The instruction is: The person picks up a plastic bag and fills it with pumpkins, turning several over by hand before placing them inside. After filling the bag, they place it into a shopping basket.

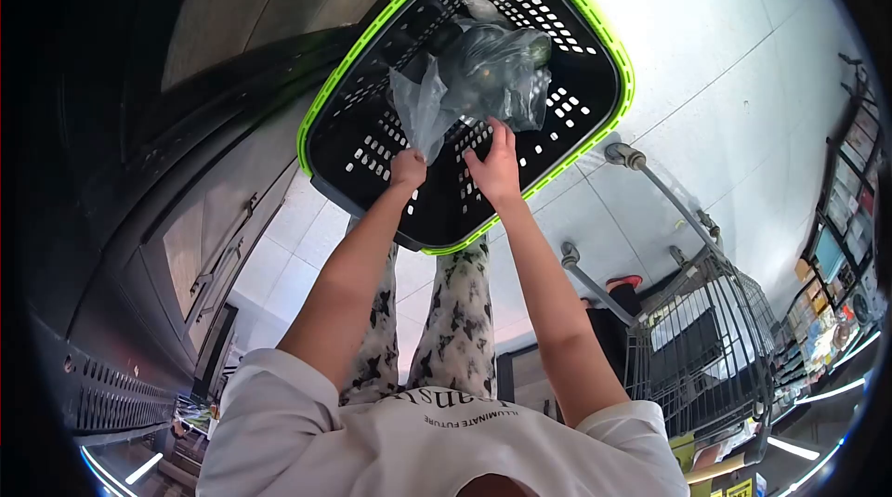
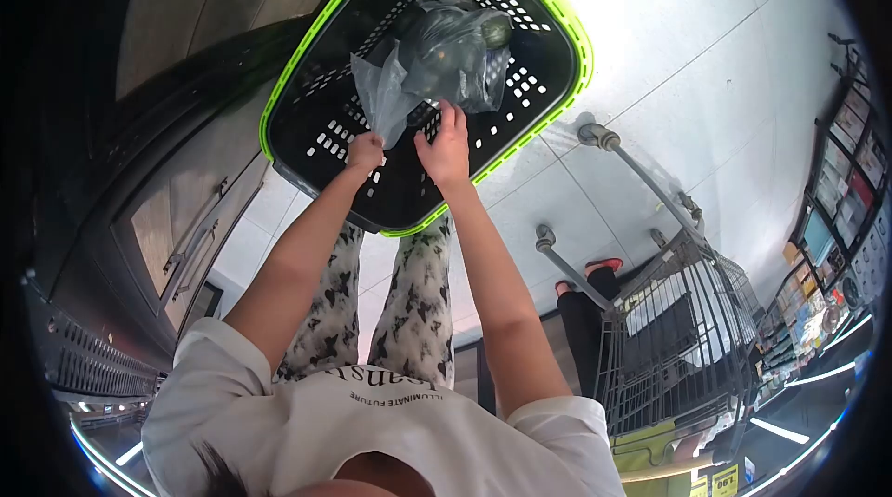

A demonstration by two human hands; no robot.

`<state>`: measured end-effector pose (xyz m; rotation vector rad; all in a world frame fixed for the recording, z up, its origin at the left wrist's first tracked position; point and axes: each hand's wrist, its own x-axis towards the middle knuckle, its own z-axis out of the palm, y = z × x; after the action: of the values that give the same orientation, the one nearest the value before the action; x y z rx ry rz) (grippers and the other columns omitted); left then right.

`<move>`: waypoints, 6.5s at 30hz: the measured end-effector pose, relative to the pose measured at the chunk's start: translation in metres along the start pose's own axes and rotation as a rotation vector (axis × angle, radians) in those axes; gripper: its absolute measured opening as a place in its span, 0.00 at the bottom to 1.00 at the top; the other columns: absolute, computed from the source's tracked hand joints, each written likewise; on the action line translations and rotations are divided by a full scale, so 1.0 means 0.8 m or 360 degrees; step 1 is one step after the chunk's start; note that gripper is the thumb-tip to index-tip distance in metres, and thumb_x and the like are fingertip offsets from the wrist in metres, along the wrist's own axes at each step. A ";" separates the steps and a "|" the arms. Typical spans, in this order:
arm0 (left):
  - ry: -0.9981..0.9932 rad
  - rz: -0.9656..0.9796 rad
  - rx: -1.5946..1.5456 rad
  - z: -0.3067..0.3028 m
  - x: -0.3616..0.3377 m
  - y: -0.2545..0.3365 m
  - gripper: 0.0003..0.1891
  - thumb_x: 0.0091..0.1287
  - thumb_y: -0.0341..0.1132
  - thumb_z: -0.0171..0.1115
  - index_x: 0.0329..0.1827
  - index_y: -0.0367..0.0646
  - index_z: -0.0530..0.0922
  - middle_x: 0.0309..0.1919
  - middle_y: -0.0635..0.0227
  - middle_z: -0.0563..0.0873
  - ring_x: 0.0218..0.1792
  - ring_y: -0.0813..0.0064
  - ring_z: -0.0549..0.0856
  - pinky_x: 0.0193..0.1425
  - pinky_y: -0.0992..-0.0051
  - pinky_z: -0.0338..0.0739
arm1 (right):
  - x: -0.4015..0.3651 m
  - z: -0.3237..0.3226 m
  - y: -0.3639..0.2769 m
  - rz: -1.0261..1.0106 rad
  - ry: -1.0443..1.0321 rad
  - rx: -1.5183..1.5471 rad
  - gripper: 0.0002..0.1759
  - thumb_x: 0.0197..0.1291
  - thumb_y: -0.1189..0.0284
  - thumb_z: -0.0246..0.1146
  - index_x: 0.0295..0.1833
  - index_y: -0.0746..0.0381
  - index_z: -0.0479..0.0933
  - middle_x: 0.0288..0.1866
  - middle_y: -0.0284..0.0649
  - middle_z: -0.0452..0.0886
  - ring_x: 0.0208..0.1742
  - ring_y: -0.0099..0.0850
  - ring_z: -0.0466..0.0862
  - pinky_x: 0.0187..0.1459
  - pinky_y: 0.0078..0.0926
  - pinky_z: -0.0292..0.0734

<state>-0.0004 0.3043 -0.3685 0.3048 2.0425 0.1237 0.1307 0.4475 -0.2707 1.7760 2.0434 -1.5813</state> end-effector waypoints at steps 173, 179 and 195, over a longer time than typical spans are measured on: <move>0.0676 0.2528 -0.0454 -0.781 -0.591 0.114 0.58 0.41 0.41 0.80 0.74 0.45 0.50 0.68 0.48 0.59 0.70 0.51 0.60 0.72 0.58 0.58 | -0.327 -0.109 -0.785 -0.0500 -0.0657 0.1860 0.31 0.66 0.51 0.53 0.60 0.67 0.68 0.53 0.45 0.78 0.51 0.33 0.82 0.47 0.31 0.82; -0.0238 0.1726 -0.1797 -0.792 -0.605 0.093 0.39 0.54 0.43 0.73 0.65 0.40 0.62 0.51 0.59 0.77 0.43 0.70 0.83 0.33 0.76 0.83 | -0.352 -0.106 -0.788 -0.1181 -0.0655 0.1073 0.42 0.64 0.49 0.55 0.74 0.62 0.49 0.69 0.48 0.60 0.68 0.36 0.65 0.64 0.34 0.64; -0.0492 0.1417 -0.1671 -0.802 -0.654 -0.026 0.49 0.65 0.72 0.21 0.59 0.32 0.71 0.42 0.52 0.83 0.37 0.68 0.85 0.42 0.70 0.81 | -0.407 -0.054 -0.862 -0.1742 -0.1011 0.1173 0.43 0.45 0.81 0.70 0.68 0.66 0.58 0.62 0.46 0.69 0.61 0.32 0.72 0.62 0.29 0.68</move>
<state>-0.3358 0.1712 0.3771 0.4837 1.1760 1.5145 -0.2395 0.3408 0.3888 -0.1869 2.2510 -2.8666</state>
